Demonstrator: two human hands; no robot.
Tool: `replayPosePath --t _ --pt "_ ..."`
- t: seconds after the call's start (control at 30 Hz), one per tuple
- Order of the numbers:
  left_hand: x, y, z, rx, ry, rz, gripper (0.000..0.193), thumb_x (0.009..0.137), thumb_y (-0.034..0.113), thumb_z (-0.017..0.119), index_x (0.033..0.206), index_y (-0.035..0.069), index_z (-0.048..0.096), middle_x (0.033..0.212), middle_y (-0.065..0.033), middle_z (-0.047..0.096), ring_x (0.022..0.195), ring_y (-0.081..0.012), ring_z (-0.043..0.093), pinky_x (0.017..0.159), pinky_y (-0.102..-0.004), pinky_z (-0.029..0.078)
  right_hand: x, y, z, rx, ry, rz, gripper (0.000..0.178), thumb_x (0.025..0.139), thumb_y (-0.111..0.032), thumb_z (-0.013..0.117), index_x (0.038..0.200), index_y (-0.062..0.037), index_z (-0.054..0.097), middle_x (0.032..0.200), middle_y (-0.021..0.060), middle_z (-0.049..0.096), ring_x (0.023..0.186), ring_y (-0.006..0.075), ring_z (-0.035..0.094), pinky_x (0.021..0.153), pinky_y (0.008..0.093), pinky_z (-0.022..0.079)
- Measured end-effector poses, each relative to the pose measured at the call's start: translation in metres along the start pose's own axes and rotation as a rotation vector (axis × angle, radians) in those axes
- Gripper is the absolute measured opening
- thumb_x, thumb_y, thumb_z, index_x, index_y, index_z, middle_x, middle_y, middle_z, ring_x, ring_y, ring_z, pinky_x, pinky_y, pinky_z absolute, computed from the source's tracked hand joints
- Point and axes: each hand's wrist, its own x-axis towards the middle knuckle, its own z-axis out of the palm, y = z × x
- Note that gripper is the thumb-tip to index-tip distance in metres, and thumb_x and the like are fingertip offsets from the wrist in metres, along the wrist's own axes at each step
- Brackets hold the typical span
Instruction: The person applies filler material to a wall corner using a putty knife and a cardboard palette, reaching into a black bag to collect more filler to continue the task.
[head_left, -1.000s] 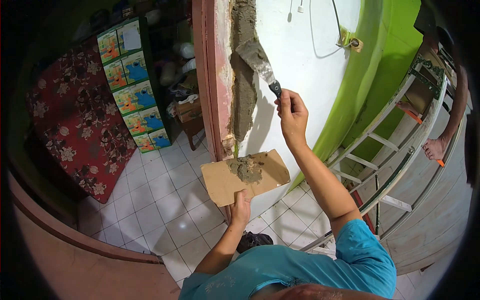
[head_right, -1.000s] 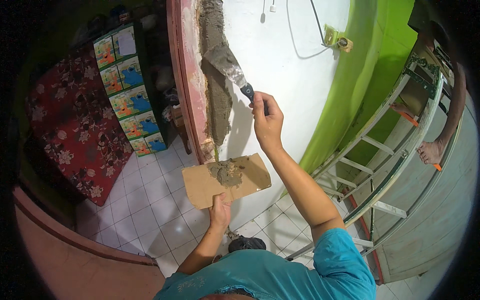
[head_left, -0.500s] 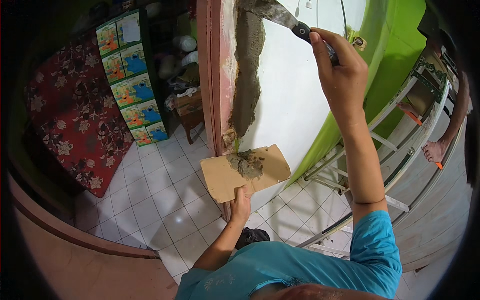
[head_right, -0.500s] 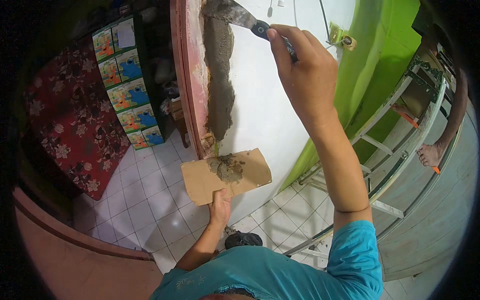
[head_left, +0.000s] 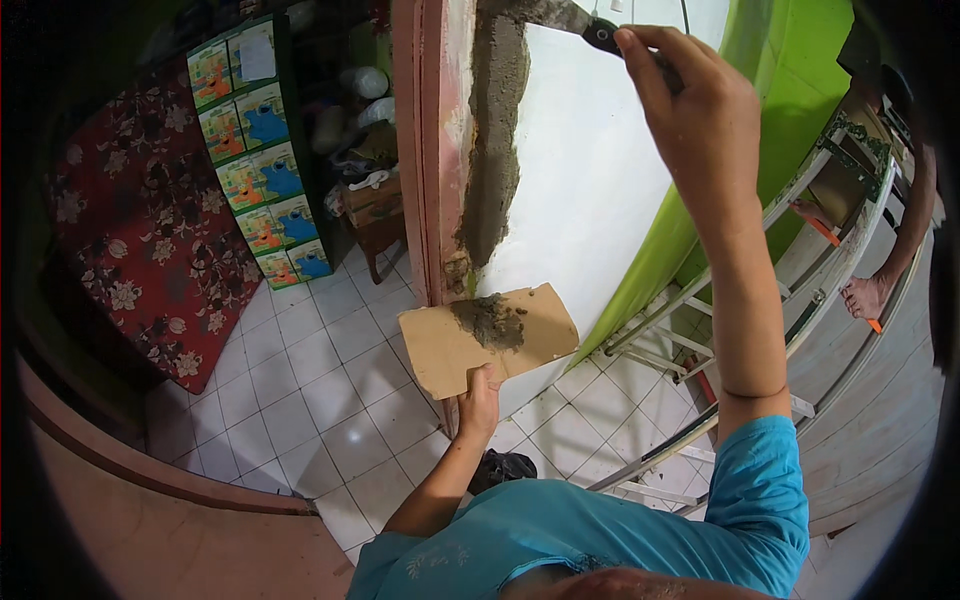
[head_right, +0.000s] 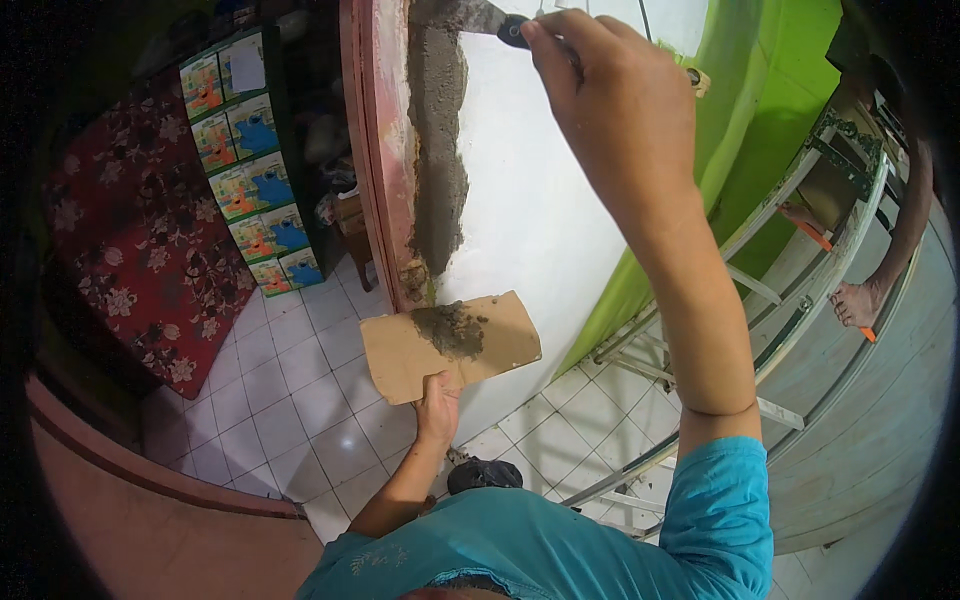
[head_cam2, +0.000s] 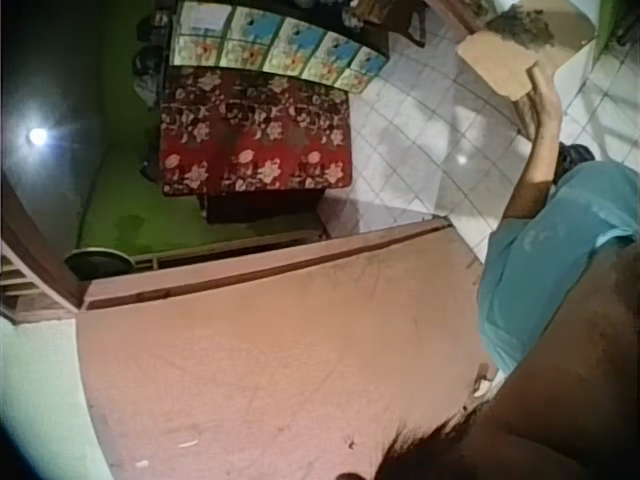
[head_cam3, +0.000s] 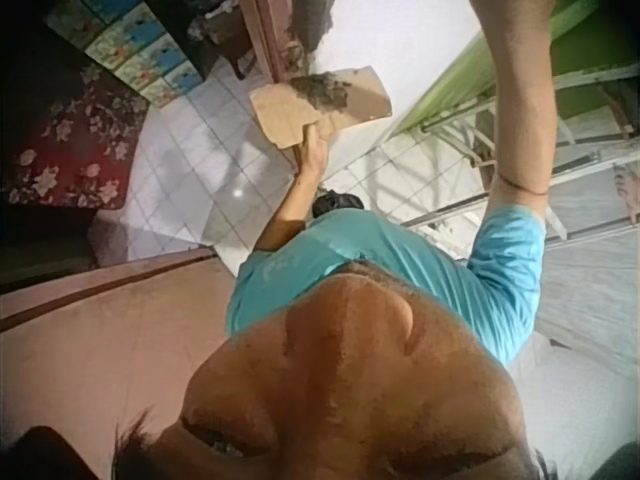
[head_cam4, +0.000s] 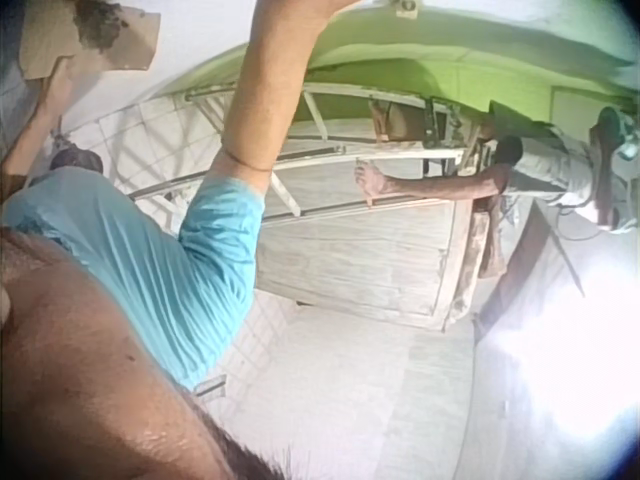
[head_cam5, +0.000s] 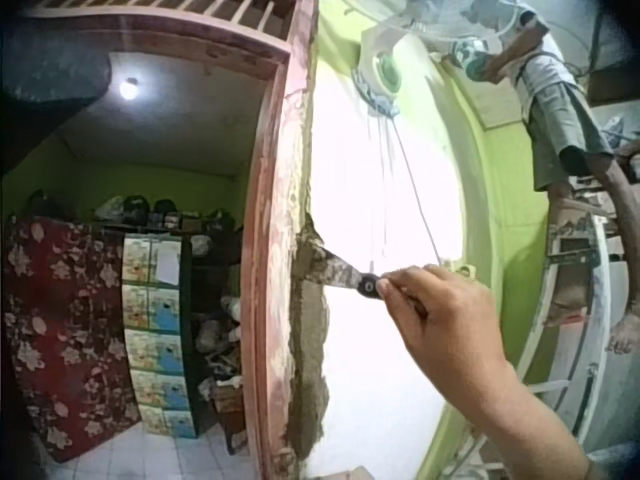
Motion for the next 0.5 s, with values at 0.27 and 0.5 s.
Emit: replayPosePath --t 0.27,0.5 --pt "0.001 -0.003 -0.001 0.01 -0.032 0.065 0.03 0.094 0.007 0.052 0.123 0.001 0.053 0.122 -0.0106 0.057 0.115 -0.0255 0.058 0.101 -0.0413 0.049 0.022 -0.034 -0.02 -0.025 -0.079 0.052 0.016 0.091 -0.014 0.069 0.096 0.0003 0.073 0.074 0.0127 0.066 0.061 0.0204 0.061 0.058 0.0316 0.048" --pt "-0.001 -0.001 0.0 -0.002 -0.015 0.041 0.026 0.096 0.009 0.052 0.12 0.0 0.054 0.118 -0.0085 0.057 0.112 -0.02 0.056 0.099 -0.0357 0.047 0.031 -0.044 -0.027 -0.06 -0.112 0.055 0.014 0.091 -0.008 0.068 0.089 0.0053 0.072 0.077 0.0178 0.069 0.068 0.0283 0.067 0.062 0.0376 0.051"
